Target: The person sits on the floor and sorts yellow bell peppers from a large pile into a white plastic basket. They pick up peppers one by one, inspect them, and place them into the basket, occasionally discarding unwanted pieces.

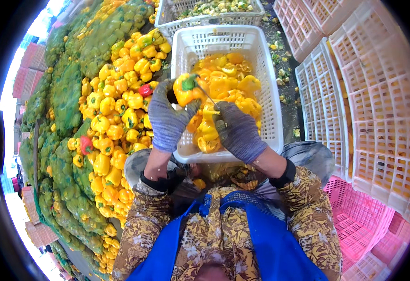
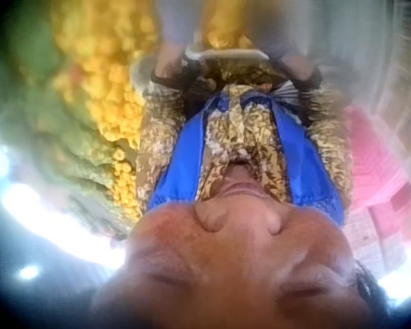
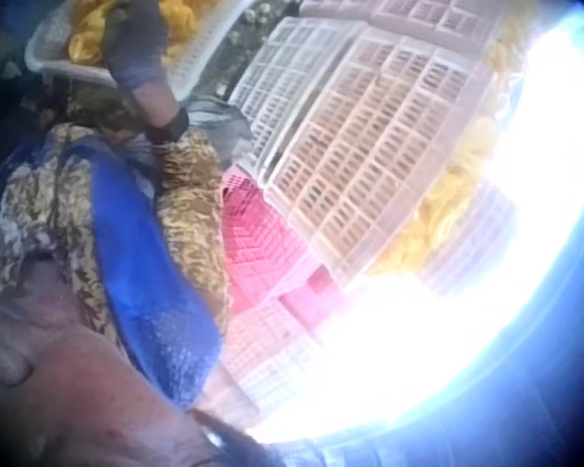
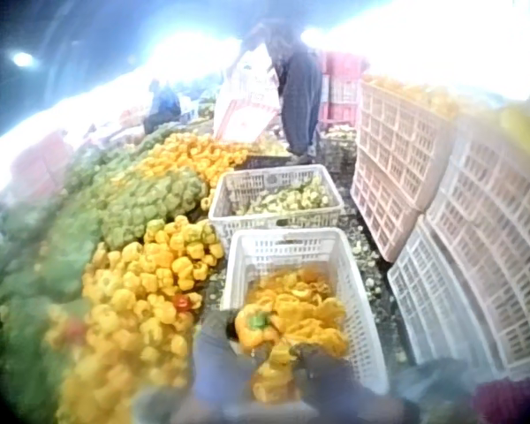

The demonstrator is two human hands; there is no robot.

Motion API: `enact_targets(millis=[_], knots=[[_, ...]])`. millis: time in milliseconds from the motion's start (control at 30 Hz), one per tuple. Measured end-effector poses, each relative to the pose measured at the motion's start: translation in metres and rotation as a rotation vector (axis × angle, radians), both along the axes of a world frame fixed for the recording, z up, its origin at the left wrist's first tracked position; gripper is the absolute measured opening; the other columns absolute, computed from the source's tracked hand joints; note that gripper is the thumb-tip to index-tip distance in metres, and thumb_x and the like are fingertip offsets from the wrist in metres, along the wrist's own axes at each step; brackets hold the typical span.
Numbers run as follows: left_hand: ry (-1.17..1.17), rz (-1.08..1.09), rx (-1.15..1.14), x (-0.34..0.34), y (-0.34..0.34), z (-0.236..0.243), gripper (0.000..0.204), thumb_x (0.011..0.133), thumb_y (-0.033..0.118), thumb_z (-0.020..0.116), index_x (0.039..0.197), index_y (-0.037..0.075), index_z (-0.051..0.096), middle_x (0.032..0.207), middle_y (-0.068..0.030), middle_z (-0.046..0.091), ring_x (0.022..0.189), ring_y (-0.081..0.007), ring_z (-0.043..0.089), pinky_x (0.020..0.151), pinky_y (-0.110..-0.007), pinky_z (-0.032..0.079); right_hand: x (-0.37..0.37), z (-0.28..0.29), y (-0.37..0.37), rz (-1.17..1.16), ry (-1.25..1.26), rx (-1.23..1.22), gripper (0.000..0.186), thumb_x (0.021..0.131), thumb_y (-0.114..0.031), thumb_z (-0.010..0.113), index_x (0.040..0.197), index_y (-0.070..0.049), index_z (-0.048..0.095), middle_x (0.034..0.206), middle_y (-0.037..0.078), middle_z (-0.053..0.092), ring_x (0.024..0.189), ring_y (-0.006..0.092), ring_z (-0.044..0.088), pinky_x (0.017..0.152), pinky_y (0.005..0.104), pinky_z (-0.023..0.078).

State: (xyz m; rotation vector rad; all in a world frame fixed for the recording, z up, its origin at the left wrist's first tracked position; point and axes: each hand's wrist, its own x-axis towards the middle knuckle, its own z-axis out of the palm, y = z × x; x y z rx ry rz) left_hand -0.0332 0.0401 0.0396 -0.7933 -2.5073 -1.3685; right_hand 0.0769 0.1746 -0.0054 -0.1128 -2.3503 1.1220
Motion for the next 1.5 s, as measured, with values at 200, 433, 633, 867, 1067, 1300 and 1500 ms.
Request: enact_targets(millis=[200,433,633,867,1067,1300,1500], knots=[[0.116,-0.116,-0.045,0.009,0.006,-0.004,0.05,0.063,0.013,0.078,0.106,-0.002,0.056,0.095,-0.0146,0.06,0.086,-0.0243,0.061,0.076,-0.033,0.05,-0.014,0.011,0.015,0.222,-0.381,-0.436,0.017,0.085,-0.015,0.056,0.092,0.001,0.056,0.079,0.021,0.061,0.077,0.035,0.061,0.066,0.0371,0.047],[0.175,-0.184,-0.207,0.015,0.0,-0.028,0.048,0.065,0.011,0.077,0.108,-0.001,0.058,0.096,-0.0151,0.061,0.088,-0.0236,0.062,0.079,-0.032,0.05,-0.011,-0.005,0.011,0.304,-0.607,-0.512,0.022,0.085,-0.022,0.054,0.091,-0.001,0.057,0.075,0.015,0.06,0.065,0.0234,0.059,0.063,0.0346,0.049],[0.002,0.009,0.19,-0.009,-0.004,-0.028,0.039,0.075,0.009,0.074,0.108,-0.004,0.057,0.1,-0.0098,0.063,0.088,-0.0163,0.061,0.078,-0.03,0.05,0.01,-0.047,-0.001,0.563,-0.726,-0.383,0.027,0.079,-0.027,0.053,0.081,-0.001,0.061,0.064,0.016,0.059,0.06,0.0275,0.059,0.062,0.0378,0.049],[-0.786,-0.344,0.381,-0.013,-0.014,-0.029,0.047,0.077,0.011,0.068,0.118,-0.005,0.055,0.099,-0.0072,0.064,0.088,-0.0126,0.06,0.079,-0.024,0.048,-0.006,-0.021,0.039,-0.029,-0.012,-0.169,0.027,0.08,-0.016,0.066,0.106,-0.009,0.063,0.081,0.009,0.065,0.067,0.0194,0.061,0.067,0.0318,0.052],[-1.018,-0.562,0.357,0.005,-0.013,-0.035,0.06,0.078,0.024,0.071,0.128,-0.001,0.049,0.112,-0.0074,0.061,0.1,-0.0153,0.058,0.089,-0.026,0.045,-0.006,0.005,0.034,0.195,-0.068,0.334,0.049,0.073,-0.005,0.065,0.12,-0.017,0.057,0.111,0.011,0.057,0.089,0.0287,0.062,0.074,0.0359,0.053],[-1.098,-0.636,0.366,0.011,-0.011,-0.029,0.064,0.087,0.03,0.059,0.138,-0.002,0.036,0.138,-0.0118,0.041,0.126,-0.02,0.038,0.104,-0.031,0.032,-0.001,0.016,0.041,0.315,-0.077,0.133,0.048,0.072,-0.01,0.067,0.119,-0.013,0.056,0.103,0.012,0.056,0.086,0.0298,0.061,0.073,0.0364,0.052],[-0.89,-0.688,0.247,0.006,-0.009,-0.049,0.073,0.079,0.019,0.07,0.139,0.0,0.031,0.134,-0.0117,0.043,0.123,-0.0199,0.04,0.101,-0.031,0.036,-0.005,0.013,0.03,0.217,-0.034,0.001,0.045,0.07,-0.017,0.074,0.11,-0.007,0.059,0.094,0.012,0.06,0.08,0.0276,0.062,0.07,0.035,0.052]])
